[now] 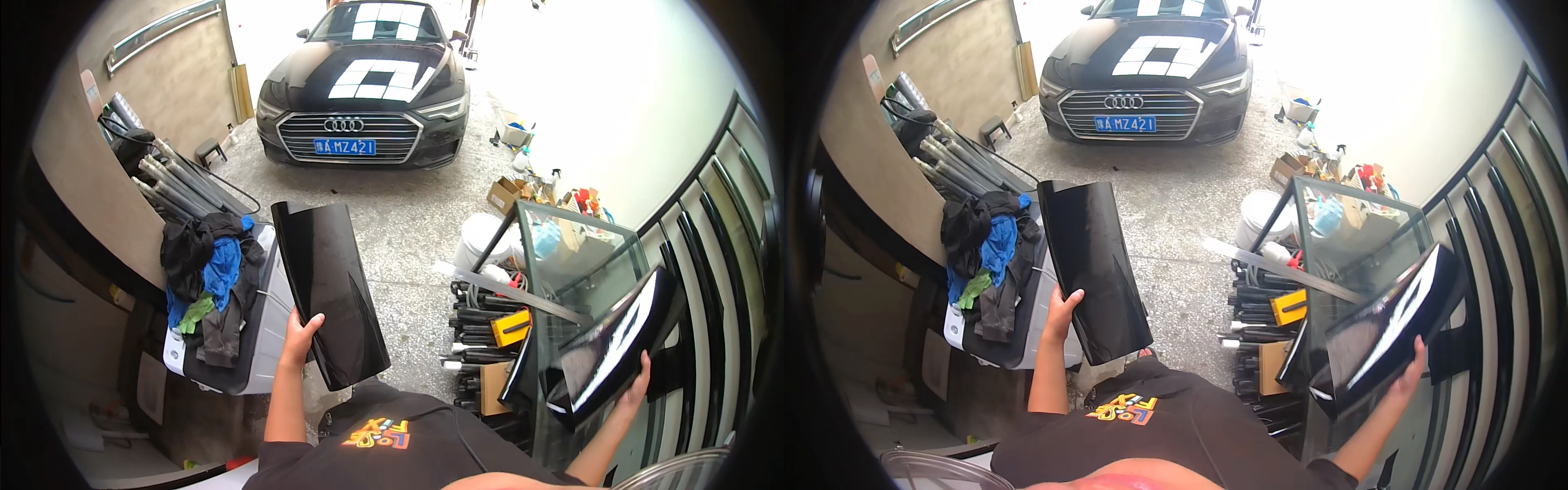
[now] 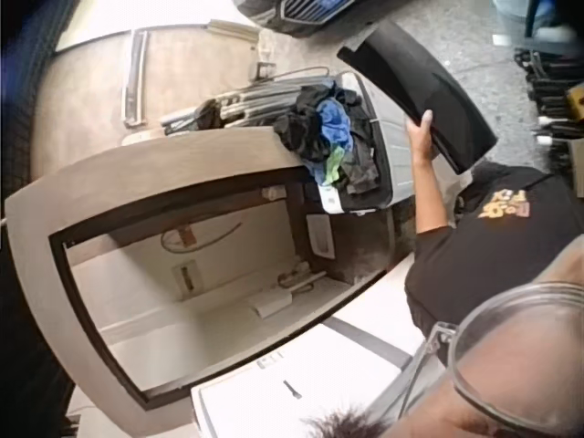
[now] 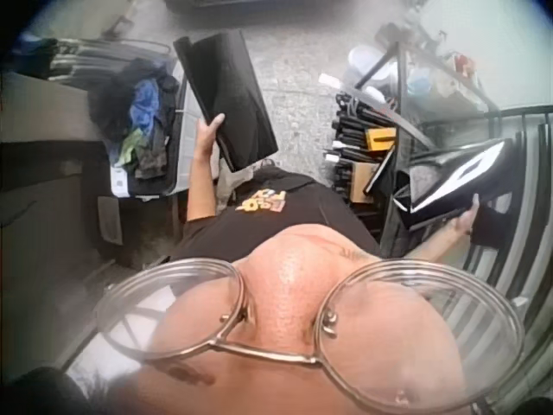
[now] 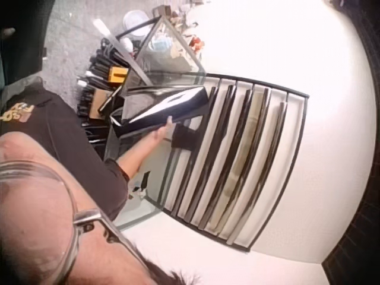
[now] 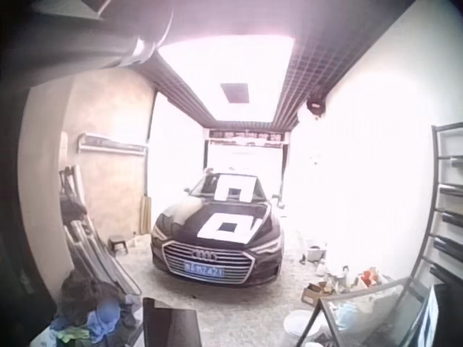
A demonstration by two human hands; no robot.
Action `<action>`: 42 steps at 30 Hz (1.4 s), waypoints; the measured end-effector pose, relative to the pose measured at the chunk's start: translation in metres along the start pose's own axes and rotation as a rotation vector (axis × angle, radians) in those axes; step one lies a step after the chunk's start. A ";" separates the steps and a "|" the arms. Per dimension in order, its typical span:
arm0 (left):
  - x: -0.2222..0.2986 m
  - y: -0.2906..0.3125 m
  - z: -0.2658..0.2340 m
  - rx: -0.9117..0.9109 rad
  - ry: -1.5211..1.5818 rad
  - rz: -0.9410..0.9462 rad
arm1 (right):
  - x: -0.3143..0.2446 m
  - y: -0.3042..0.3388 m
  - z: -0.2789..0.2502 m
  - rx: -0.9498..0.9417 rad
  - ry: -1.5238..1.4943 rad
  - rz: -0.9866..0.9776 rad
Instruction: The person measures a large sheet of tint film on a glass table using a metal ruler and a utility knife, then cuts and removes sections. The person carries the cut pieces to a black car and places them on the window.
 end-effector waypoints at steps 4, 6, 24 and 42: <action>0.010 -0.039 -0.053 0.058 -0.021 0.039 | 0.055 -0.022 0.177 -0.209 -0.160 0.020; 0.018 -0.059 -0.066 0.087 -0.045 0.039 | 0.086 -0.029 0.246 -0.380 -0.247 0.105; -0.006 -0.325 -0.096 0.249 -0.068 -0.046 | 0.357 -0.247 0.546 -0.423 -0.646 0.437; -0.010 -0.816 0.080 0.032 -0.078 -0.025 | 0.345 -0.597 0.670 -0.208 -0.647 0.236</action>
Point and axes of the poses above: each hand's wrist, its own y-axis away from the middle knuckle, its own z-axis out of the palm, x = y × z, the point moved 5 cm from there along -y, towards the middle knuckle, and after that the axes turned 4 degrees about z, right-handed, at the moved point
